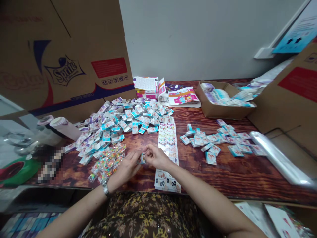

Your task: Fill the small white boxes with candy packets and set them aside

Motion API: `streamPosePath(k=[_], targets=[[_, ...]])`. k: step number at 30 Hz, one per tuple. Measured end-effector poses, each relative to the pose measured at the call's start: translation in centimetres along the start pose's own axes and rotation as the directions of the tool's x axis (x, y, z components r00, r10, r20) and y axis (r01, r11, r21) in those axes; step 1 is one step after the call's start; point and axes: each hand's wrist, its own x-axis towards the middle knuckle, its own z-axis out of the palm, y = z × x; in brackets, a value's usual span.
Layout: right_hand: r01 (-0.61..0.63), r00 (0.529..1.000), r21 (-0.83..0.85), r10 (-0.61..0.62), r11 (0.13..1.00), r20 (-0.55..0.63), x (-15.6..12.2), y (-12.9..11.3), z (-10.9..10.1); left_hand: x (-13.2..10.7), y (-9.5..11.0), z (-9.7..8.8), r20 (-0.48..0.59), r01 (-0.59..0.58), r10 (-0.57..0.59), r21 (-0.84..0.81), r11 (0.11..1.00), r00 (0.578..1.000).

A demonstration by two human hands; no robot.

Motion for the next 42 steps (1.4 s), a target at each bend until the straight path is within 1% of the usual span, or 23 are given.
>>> streamPosePath(k=[3,6,8,10,11,14,16,19,21,23,25,27,29,31,32,35,37,39,42], targets=[[0.074,0.996,-0.197,-0.083,0.978,-0.039,-0.3,-0.7,0.3,0.0,0.0,0.3,-0.018,-0.004,0.003,-0.017,1.0,1.0],[0.127,0.983,-0.398,-0.17,0.909,-0.073,-0.6,-1.4,0.6,-0.2,0.0,0.4,-0.052,-0.029,0.028,-0.009,1.0,0.998],[0.127,0.969,-0.487,-0.212,0.864,-0.124,-0.7,-1.6,0.5,-0.4,0.0,0.5,-0.077,-0.041,0.04,-0.002,0.999,0.996],[0.114,0.96,-0.494,-0.223,0.862,-0.169,-0.6,-1.7,0.3,-0.5,0.1,0.4,-0.1,-0.057,0.057,0.0,0.998,0.993],[0.11,0.962,-0.473,-0.212,0.874,-0.169,-0.5,-1.7,0.2,-0.5,0.1,0.5,-0.105,-0.07,0.07,-0.002,0.998,0.992],[0.099,0.981,-0.404,-0.157,0.91,-0.112,-0.2,-1.4,0.0,-0.5,0.3,0.6,-0.108,-0.104,0.101,-0.027,0.994,0.989],[0.079,0.988,-0.377,-0.123,0.923,-0.093,0.0,-1.0,0.0,-0.4,0.4,0.7,-0.11,-0.1,0.095,-0.043,0.994,0.989],[0.051,0.989,-0.341,-0.095,0.939,-0.114,0.0,-0.5,0.3,-0.3,0.4,0.8,-0.096,-0.081,0.076,-0.054,0.995,0.993],[0.057,0.988,-0.294,-0.097,0.954,-0.12,-0.2,-0.5,0.4,-0.2,0.4,0.7,-0.087,-0.064,0.058,-0.06,0.996,0.994],[0.09,0.984,-0.244,-0.125,0.965,-0.129,-0.7,-0.8,0.3,-0.1,0.3,0.6,-0.085,-0.042,0.037,-0.065,0.997,0.996],[0.149,0.969,-0.253,-0.193,0.956,-0.156,-1.4,-1.2,0.1,-0.1,0.1,0.5,-0.089,-0.02,0.013,-0.07,0.997,0.996],[0.215,0.944,-0.349,-0.286,0.912,-0.165,-2.1,-1.5,0.0,0.0,0.1,0.4,-0.095,-0.001,-0.006,-0.076,0.997,0.995],[0.261,0.923,-0.455,-0.359,0.851,-0.142,-2.6,-1.7,0.1,0.0,0.1,0.4,-0.105,0.004,-0.012,-0.08,0.997,0.994],[0.263,0.916,-0.506,-0.377,0.822,-0.138,-2.7,-1.7,0.6,0.1,0.3,0.5,-0.122,-0.01,0.0,-0.087,0.996,0.993],[0.243,0.915,-0.509,-0.369,0.826,-0.163,-2.7,-1.7,0.9,0.1,0.4,0.5,-0.133,-0.02,0.008,-0.09,0.996,0.991],[0.145,0.905,-0.436,-0.298,0.888,-0.305,-2.5,-1.7,2.0,0.2,0.5,0.7,-0.155,-0.047,0.034,-0.078,0.996,0.987],[0.096,0.903,-0.314,-0.215,0.945,-0.372,-2.5,-1.7,2.6,0.1,0.3,0.8,-0.16,-0.057,0.049,-0.043,0.997,0.986],[0.063,0.918,-0.156,-0.119,0.986,-0.377,-2.4,-1.6,3.1,0.0,0.2,0.9,-0.165,-0.055,0.054,-0.003,0.998,0.985],[0.031,0.929,0.072,-0.002,0.997,-0.371,-2.0,-1.3,3.6,-0.2,0.2,0.9,-0.146,-0.031,0.034,0.024,0.999,0.989]])
